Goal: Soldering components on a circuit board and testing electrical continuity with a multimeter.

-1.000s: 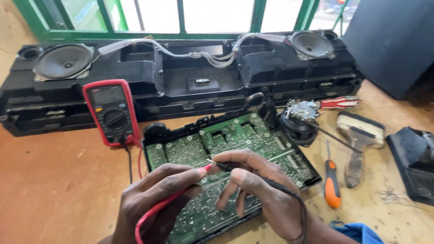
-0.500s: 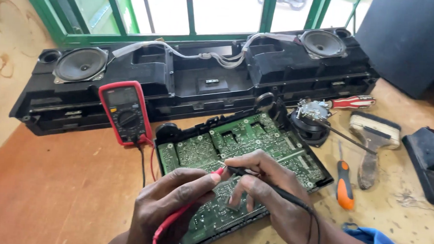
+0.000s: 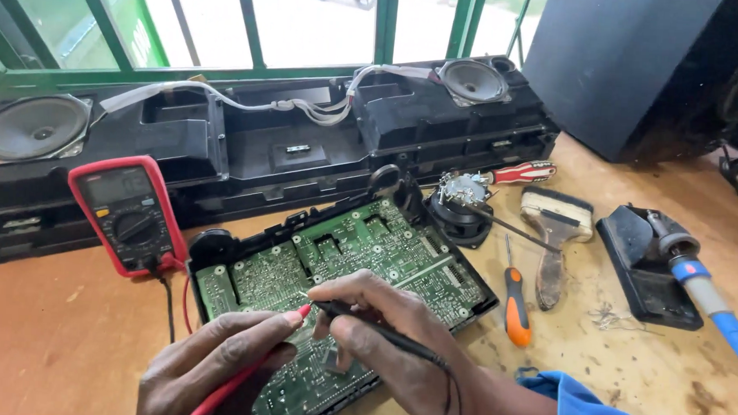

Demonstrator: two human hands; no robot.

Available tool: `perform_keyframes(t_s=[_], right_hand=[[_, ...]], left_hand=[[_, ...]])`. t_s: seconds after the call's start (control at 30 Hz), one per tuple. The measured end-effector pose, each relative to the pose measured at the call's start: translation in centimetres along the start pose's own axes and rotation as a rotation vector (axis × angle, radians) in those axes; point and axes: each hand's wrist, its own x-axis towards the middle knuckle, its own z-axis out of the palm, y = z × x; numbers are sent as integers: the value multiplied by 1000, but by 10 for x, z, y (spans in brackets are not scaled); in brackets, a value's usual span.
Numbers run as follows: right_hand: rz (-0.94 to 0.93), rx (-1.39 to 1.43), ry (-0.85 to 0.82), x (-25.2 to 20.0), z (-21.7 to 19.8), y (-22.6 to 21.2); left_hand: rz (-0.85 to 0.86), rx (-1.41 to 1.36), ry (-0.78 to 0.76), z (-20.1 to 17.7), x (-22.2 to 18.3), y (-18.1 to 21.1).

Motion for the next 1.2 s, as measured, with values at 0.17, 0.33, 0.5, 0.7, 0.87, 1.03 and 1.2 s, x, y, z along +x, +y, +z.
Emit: perform_keyframes(t_s=[0.17,0.33,0.5,0.7,0.87,1.03,1.2], right_hand=[[52,-54,-31,0,-1,0],[-128,-139,-16,4,-9,6],[-357,-491,60,16,-31,6],[-270,-416,253,22,-51,21],[-250,-574,254,17,-67,21],[-227,-670,215,11,-70,22],[-223,-667,170,8,-66,22]], left_hand=[[-30,-8,-50,-4,0,-2],[-46,-15,-13,2,4,3],[-83,42,74,4,10,5],[55,-68,-13,0,11,-18],[59,-52,-45,-5,16,-19],[36,-39,-194,-1,16,-26],[11,-29,-306,-3,16,-27]])
